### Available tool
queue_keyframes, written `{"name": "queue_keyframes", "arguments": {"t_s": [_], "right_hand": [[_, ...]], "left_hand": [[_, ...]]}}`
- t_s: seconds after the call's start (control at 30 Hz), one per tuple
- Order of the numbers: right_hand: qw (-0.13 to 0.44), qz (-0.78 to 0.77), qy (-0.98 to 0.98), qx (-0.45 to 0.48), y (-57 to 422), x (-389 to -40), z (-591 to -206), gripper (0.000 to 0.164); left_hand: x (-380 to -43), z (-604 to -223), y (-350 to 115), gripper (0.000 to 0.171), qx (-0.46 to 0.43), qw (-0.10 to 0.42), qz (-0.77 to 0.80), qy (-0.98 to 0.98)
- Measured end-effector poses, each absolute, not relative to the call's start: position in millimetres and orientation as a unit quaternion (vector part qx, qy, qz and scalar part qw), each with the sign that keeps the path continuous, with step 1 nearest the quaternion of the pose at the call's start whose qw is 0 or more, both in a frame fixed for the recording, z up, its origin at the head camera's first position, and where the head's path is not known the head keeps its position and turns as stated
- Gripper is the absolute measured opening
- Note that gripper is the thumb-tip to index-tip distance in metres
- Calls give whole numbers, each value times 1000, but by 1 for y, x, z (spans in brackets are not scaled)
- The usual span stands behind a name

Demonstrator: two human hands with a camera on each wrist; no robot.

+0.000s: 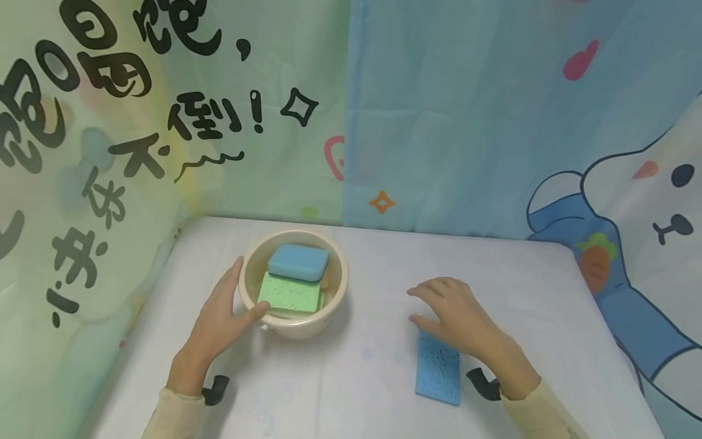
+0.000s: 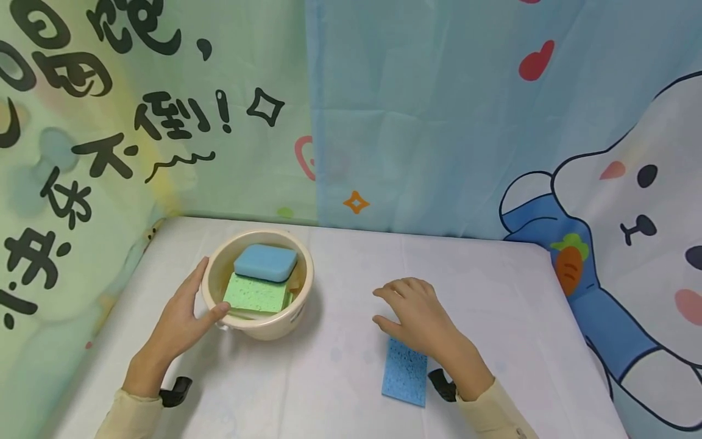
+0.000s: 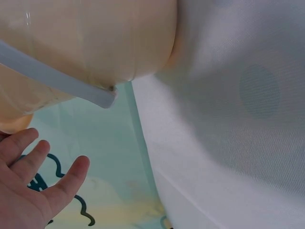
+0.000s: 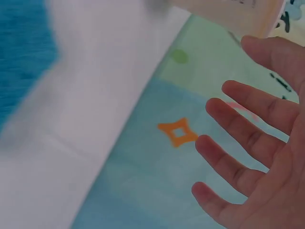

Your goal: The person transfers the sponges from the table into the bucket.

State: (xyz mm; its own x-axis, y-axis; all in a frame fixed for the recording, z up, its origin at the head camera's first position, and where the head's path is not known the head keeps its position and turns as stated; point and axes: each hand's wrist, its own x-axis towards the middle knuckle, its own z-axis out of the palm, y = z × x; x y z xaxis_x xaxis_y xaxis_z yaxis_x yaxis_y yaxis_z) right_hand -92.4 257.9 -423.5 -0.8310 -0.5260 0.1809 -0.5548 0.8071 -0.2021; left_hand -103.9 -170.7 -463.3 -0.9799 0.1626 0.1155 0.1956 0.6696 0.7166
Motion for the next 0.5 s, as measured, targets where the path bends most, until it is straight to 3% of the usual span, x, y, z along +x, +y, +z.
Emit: {"name": "queue_keyframes", "arguments": {"t_s": [0.5], "right_hand": [[-71, 117, -978, 160, 303, -40, -465, 66]], "left_hand": [[-103, -462, -170, 99, -100, 22, -397, -912]]}}
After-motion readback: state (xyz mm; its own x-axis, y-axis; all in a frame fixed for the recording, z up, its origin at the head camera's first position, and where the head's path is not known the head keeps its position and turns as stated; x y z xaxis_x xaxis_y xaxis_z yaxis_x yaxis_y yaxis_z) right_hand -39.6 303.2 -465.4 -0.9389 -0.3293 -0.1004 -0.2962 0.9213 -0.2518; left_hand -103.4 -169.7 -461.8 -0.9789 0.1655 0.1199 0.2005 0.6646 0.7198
